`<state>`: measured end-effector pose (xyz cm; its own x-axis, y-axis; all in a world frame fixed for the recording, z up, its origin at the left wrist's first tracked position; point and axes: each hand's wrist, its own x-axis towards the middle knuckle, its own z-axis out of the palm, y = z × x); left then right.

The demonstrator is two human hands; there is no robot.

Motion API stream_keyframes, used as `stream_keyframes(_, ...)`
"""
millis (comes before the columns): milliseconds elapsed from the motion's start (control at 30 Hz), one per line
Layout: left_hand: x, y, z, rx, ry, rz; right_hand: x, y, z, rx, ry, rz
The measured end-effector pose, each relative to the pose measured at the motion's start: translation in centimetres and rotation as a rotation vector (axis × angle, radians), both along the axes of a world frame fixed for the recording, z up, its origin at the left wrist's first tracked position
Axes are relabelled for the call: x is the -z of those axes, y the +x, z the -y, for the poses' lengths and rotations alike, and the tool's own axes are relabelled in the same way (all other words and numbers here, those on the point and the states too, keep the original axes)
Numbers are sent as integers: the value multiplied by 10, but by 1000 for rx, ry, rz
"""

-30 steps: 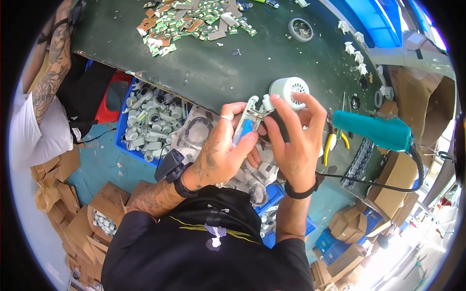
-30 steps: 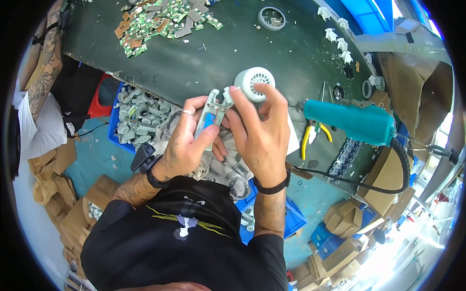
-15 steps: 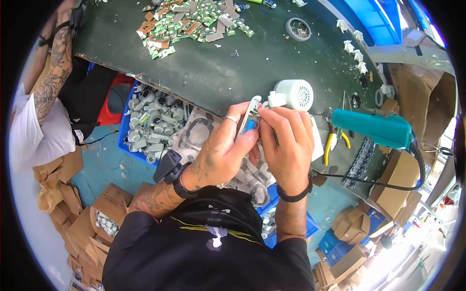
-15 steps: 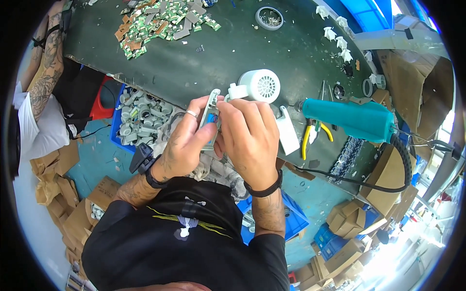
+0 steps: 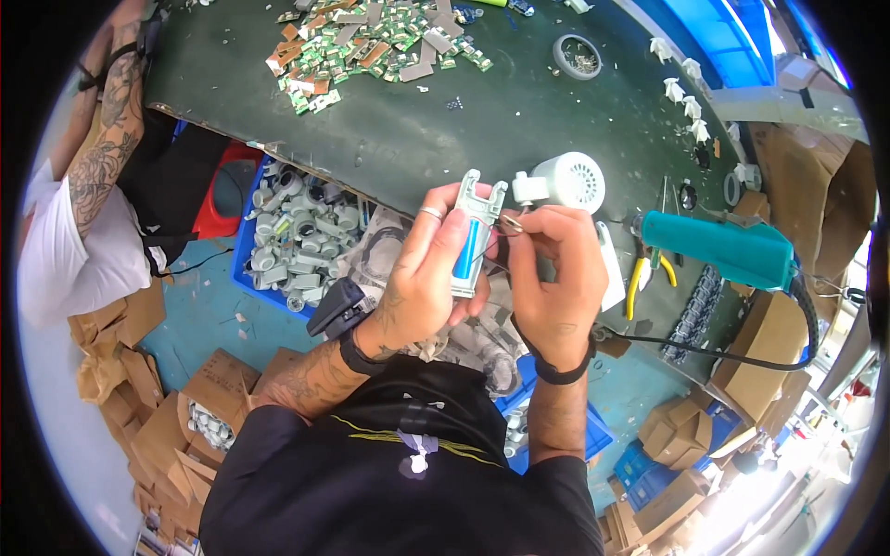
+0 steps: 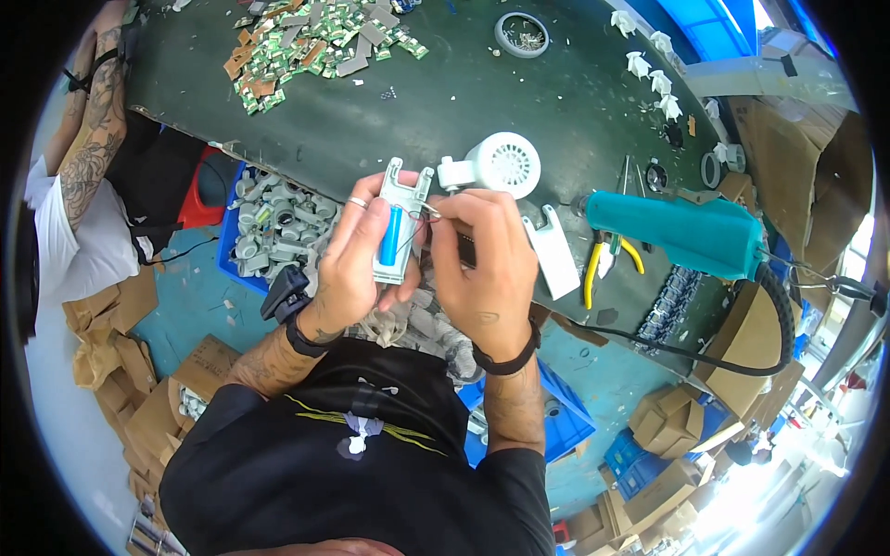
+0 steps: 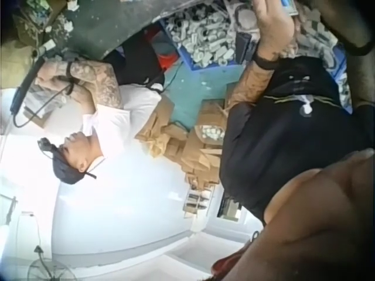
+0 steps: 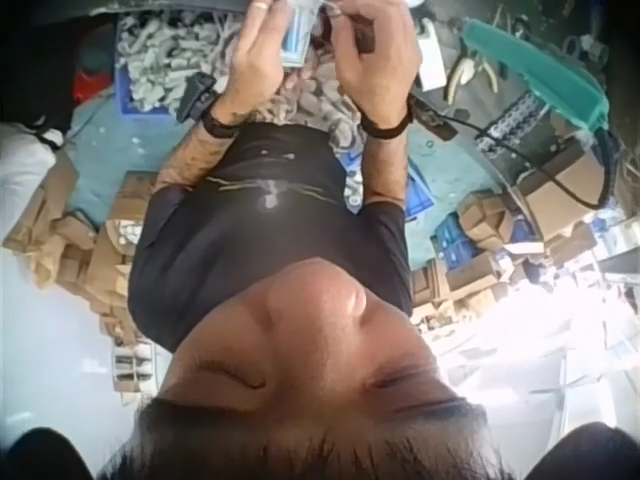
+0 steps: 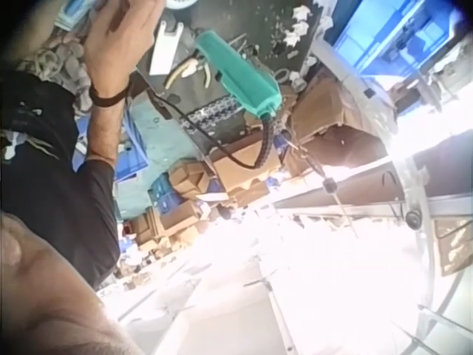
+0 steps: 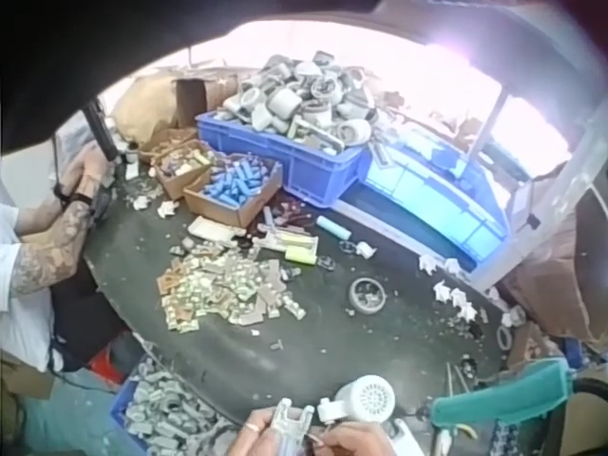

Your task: Assemble a small handheld electronic fan by connecting the internal PCB, wiring, and securing the housing with an electric screwdriver.

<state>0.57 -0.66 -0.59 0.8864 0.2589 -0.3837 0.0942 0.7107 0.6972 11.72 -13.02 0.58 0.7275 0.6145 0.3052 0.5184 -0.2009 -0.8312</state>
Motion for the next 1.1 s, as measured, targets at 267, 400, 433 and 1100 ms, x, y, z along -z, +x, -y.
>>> stream_keyframes(267, 5, 5, 1, -42, -5, 57, -10, 0, 2, 48, -87, -1)
stream_keyframes(400, 2, 4, 4, -32, -15, 28, 3, -8, 2, 130, -85, -235)
stream_keyframes(433, 2, 3, 5, -22, -11, 26, 6, -9, 0, 162, -27, -255)
stream_keyframes(1100, -16, 15, -8, 287, 1127, -239, 23, 2, 8, 189, 204, -434)
